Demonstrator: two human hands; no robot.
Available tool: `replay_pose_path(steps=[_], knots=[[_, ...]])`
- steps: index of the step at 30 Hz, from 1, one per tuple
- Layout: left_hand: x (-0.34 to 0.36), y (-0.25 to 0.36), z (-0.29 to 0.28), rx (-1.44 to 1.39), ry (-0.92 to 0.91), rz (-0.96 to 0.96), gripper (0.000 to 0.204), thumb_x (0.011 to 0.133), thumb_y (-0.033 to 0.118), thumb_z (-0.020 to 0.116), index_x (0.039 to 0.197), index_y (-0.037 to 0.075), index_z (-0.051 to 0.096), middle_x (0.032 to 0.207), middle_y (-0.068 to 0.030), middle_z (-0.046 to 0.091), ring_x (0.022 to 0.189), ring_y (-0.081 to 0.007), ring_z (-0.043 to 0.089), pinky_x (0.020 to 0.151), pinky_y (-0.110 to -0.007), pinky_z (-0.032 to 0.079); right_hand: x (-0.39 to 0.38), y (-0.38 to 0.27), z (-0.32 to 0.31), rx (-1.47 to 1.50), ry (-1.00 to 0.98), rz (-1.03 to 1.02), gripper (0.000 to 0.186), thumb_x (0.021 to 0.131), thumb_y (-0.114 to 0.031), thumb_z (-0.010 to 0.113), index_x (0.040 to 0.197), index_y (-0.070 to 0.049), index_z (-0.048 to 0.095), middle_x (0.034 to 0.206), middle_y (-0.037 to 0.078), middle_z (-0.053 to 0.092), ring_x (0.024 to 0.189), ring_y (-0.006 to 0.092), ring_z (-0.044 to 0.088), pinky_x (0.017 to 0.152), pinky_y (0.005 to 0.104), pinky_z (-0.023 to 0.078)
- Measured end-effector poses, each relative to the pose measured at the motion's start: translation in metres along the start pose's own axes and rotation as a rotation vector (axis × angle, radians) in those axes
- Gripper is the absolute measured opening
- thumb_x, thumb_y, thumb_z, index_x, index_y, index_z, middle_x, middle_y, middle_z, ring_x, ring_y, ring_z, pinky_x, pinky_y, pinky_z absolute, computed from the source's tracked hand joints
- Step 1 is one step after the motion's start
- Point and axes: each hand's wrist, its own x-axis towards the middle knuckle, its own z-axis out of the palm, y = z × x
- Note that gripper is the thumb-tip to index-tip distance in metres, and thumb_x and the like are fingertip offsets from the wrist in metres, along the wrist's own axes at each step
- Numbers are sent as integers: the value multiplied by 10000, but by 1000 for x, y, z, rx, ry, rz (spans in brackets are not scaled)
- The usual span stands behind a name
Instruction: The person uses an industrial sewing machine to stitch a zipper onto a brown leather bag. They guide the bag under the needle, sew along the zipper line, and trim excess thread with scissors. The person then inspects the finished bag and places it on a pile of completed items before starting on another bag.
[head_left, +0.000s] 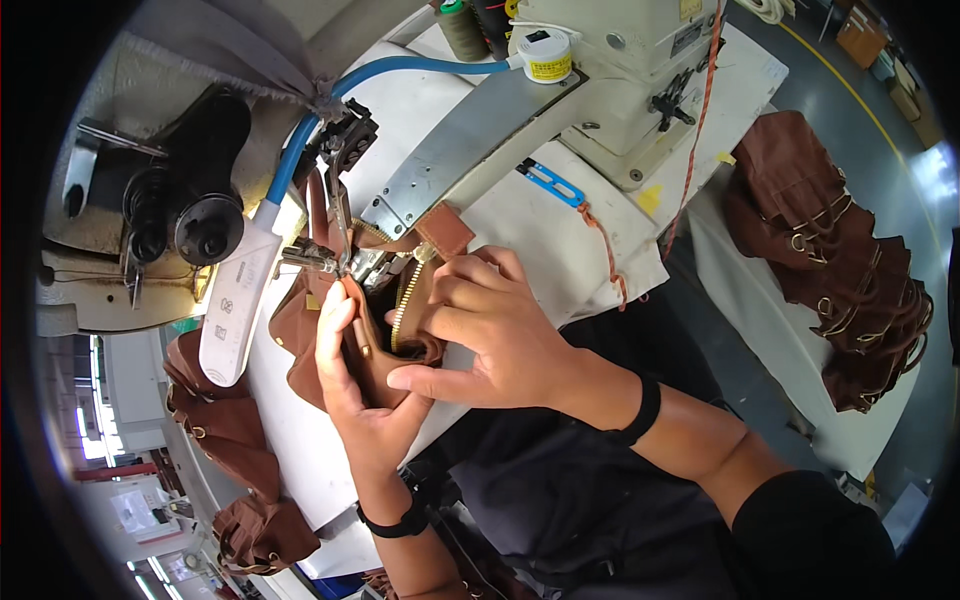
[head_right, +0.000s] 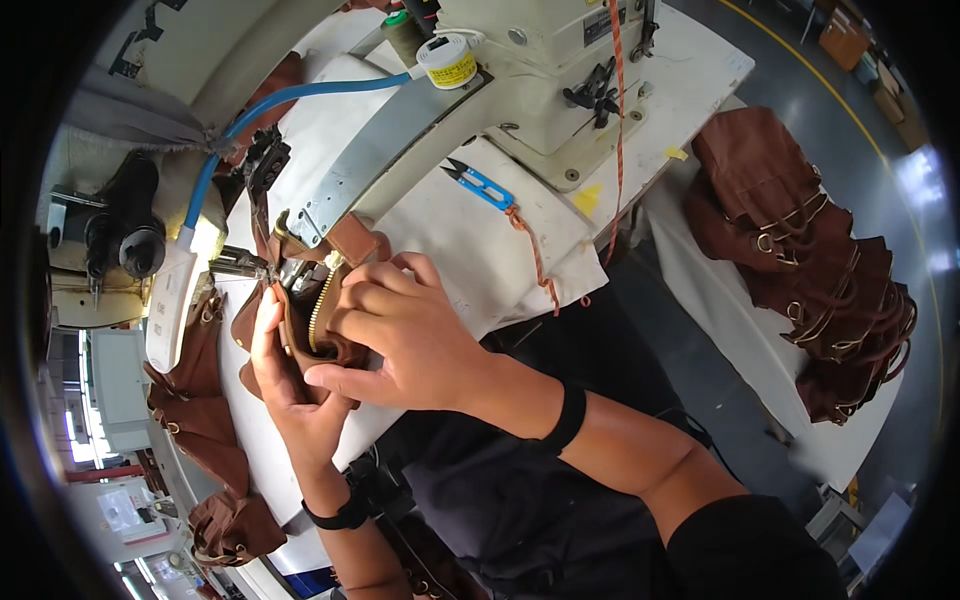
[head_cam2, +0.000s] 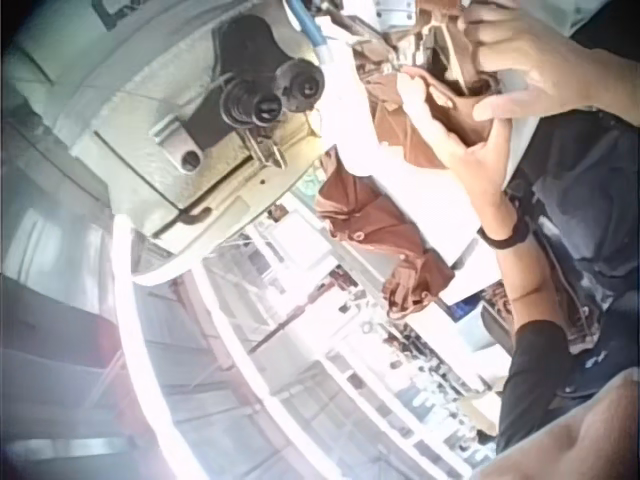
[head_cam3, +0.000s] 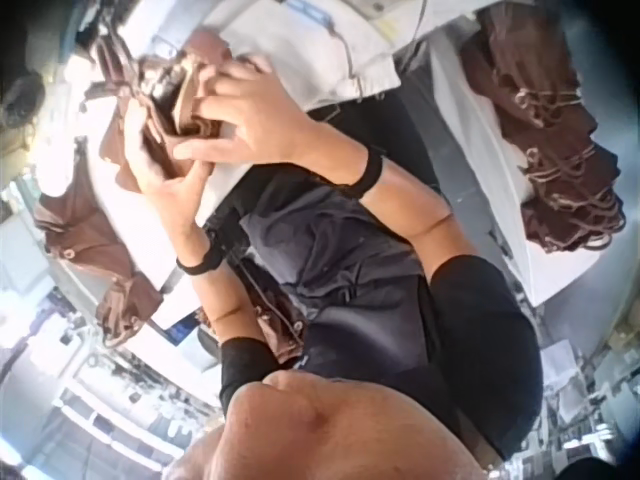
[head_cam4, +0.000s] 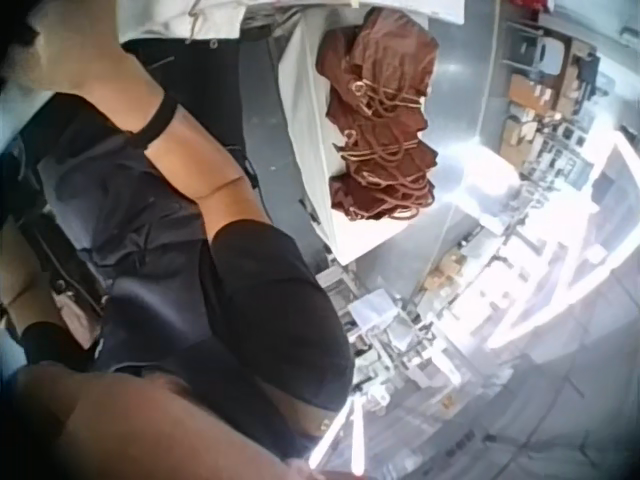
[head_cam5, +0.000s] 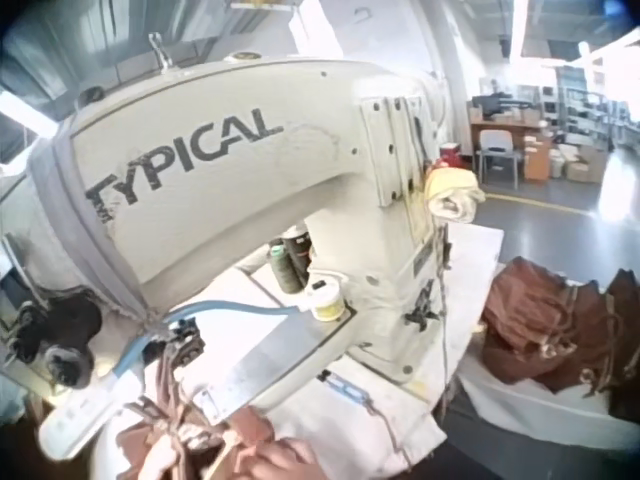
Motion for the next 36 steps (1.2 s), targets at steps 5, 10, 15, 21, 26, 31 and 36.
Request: replay_pose_path(steps=[5,10,15,21,26,31,36], knots=[[0,4,7,239,5,121,927,718,88,860,1533,24,422,1607,-230,414,1514,-381,393,1253,-500,278,0,-3,3,452,-197,249,409,958,-226,735,1312,-27,686,1060,92,722,946,204,669,902,355,496],[-5,11,18,536,37,177,957,734,170,863,1563,38,402,1603,-214,439,1520,-431,357,1256,-560,238,3,-21,4,879,-230,673,406,1019,-116,648,1395,29,599,1072,36,696,1006,74,623,883,271,540],[-8,22,13,435,34,101,976,752,167,868,1577,8,373,1620,-207,418,1498,-390,393,1239,-506,282,13,-39,4,958,-187,670,261,1030,-125,609,1228,45,615,939,24,654,834,69,579,723,272,501],[-3,35,-3,229,-35,-136,998,749,112,865,1596,-27,354,1579,-203,448,1442,-340,470,1211,-441,350,21,-48,-1,689,-212,585,201,1054,-175,577,1010,21,559,772,80,581,692,101,530,609,318,448],[-2,34,2,311,-27,1,991,743,86,859,1598,-9,367,1552,-191,477,1404,-335,504,1186,-441,379,13,-39,2,762,-267,624,188,1070,-140,545,1135,32,585,863,34,627,743,70,534,642,290,468],[1,32,9,353,14,63,1034,690,86,909,1581,0,392,1563,-188,503,1397,-350,518,1173,-444,396,15,-33,-9,833,-399,750,324,1074,-96,527,1361,47,574,1002,-10,645,864,28,542,732,248,486],[0,24,10,335,26,56,1078,660,142,959,1570,9,397,1569,-198,500,1394,-359,520,1169,-452,393,10,-27,3,940,-240,703,207,1050,-133,545,1119,46,622,825,23,629,709,63,536,608,278,448]])
